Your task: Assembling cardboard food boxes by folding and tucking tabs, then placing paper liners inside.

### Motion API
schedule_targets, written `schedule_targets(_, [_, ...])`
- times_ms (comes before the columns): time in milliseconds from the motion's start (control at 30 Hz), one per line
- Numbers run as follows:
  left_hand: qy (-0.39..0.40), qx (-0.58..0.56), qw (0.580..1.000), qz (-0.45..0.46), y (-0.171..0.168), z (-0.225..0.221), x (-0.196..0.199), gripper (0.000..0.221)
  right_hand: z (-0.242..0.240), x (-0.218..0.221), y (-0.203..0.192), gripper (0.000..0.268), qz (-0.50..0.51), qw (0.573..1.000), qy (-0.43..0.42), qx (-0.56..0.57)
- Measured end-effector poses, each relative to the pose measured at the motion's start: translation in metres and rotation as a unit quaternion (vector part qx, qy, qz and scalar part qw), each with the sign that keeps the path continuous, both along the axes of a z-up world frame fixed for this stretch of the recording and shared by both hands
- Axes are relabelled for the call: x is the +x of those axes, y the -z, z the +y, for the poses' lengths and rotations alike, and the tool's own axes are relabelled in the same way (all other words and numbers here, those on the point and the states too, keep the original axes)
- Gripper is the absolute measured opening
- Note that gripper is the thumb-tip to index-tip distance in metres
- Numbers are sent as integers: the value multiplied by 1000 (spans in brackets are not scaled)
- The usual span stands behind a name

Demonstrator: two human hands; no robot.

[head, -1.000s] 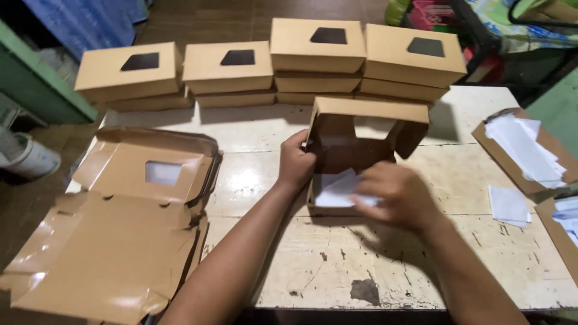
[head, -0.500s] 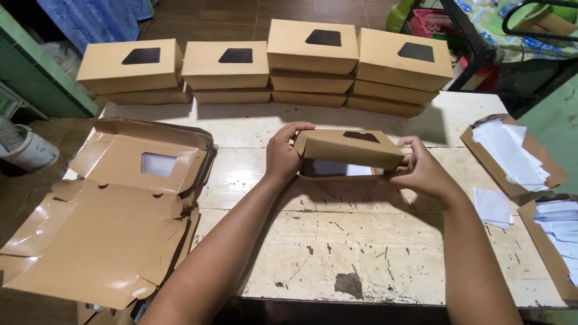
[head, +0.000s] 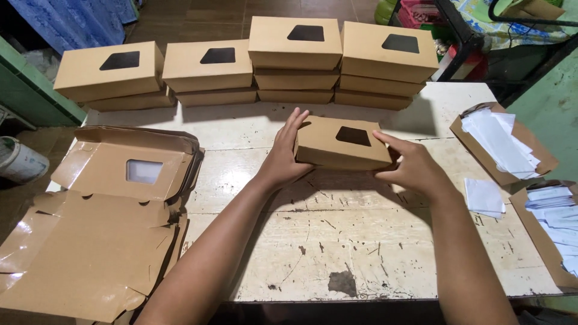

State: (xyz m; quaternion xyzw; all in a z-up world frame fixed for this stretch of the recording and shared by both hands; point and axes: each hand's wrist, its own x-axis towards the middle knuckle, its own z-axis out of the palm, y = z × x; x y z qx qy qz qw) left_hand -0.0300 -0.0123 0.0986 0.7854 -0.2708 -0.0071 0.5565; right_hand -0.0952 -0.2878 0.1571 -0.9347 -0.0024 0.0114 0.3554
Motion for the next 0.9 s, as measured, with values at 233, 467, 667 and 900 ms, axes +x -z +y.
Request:
schedule_targets(233, [14, 34, 999, -16, 3, -1, 4, 113, 6, 3, 40, 102, -120, 935, -34, -333])
schedule_targets(467, [84, 68, 994, -24, 0, 0, 0, 117, 34, -2, 31, 99, -139, 927, -132, -321])
schedule_targets(667, [44, -48, 998, 11, 17, -5, 5, 90, 13, -5, 15, 96, -96, 948, -100, -287])
schedule_targets(900, [31, -87, 996, -5, 22, -4, 8, 83, 8, -7, 11, 91, -84, 959, -100, -250])
